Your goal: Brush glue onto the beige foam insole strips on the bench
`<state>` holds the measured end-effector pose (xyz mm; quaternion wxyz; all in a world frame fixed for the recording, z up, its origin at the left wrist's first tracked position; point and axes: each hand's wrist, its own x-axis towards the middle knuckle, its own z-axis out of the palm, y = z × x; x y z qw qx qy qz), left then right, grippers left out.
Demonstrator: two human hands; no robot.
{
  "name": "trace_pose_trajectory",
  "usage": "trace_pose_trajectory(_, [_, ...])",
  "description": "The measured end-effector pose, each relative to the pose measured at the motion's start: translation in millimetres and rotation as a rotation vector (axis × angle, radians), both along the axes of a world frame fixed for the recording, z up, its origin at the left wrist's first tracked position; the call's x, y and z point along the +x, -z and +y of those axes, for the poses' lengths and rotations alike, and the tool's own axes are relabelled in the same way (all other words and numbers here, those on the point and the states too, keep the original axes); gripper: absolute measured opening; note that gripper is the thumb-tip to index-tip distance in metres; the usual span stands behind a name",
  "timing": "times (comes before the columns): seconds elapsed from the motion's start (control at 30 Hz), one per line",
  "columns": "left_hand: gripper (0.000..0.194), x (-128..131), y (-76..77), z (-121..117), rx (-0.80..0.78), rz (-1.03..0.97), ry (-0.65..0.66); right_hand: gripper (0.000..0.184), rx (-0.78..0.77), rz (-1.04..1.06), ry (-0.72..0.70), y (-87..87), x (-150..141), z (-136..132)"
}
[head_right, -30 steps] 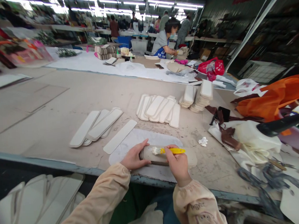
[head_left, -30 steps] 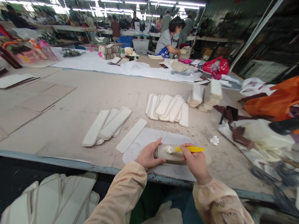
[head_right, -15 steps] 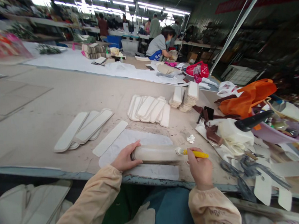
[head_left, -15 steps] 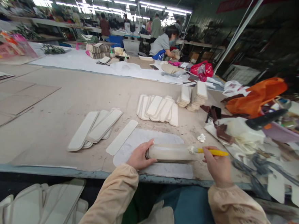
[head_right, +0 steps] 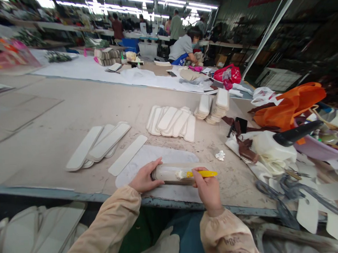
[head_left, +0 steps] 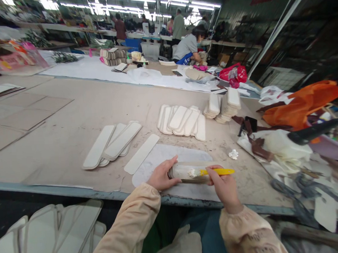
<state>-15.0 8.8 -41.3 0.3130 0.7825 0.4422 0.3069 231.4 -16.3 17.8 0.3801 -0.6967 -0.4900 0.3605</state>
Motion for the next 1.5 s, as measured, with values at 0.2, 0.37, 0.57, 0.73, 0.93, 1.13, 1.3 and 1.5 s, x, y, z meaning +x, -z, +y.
trace_pose_trajectory(0.2, [0.089, -0.7, 2.0, -0.6, 0.025, -0.003, -0.005, 0.04, -0.016, -0.247, 0.161, -13.0, 77.5, -3.0])
trace_pose_trajectory(0.37, [0.088, -1.2, 4.4, -0.8, 0.031, 0.019, -0.008, 0.039, 0.24, -0.631, 0.152, -14.1, 91.1, -10.4])
trace_pose_trajectory(0.57, [0.09, -1.1, 2.1, -0.8, 0.027, 0.035, 0.0, 0.028, 0.495, -0.936, -0.204, 3.5, 34.8, -24.6])
trace_pose_trajectory(0.73, [0.094, -1.5, 2.4, -1.2, 0.014, 0.022, 0.001, 0.02, 0.581, -0.747, -0.514, -8.3, -22.3, -38.4])
trace_pose_trajectory(0.93, [0.097, -0.1, 0.0, -1.1, 0.014, 0.003, 0.005, 0.023, 0.552, -0.839, -0.256, -12.4, 9.2, -24.6])
trace_pose_trajectory(1.13, [0.1, 0.1, -0.9, -1.1, -0.023, 0.008, -0.005, 0.019, 0.486, -1.064, -0.352, 1.6, -3.3, -18.4])
trace_pose_trajectory(1.3, [0.097, 0.7, 4.1, -1.9, -0.013, -0.021, -0.014, 0.019, 0.537, -0.704, -0.568, -7.2, -59.9, -29.6])
trace_pose_trajectory(1.5, [0.102, 0.9, 1.2, -1.7, -0.038, -0.001, -0.009, 0.028, 0.259, -0.014, -0.153, -1.3, -36.2, -20.3])
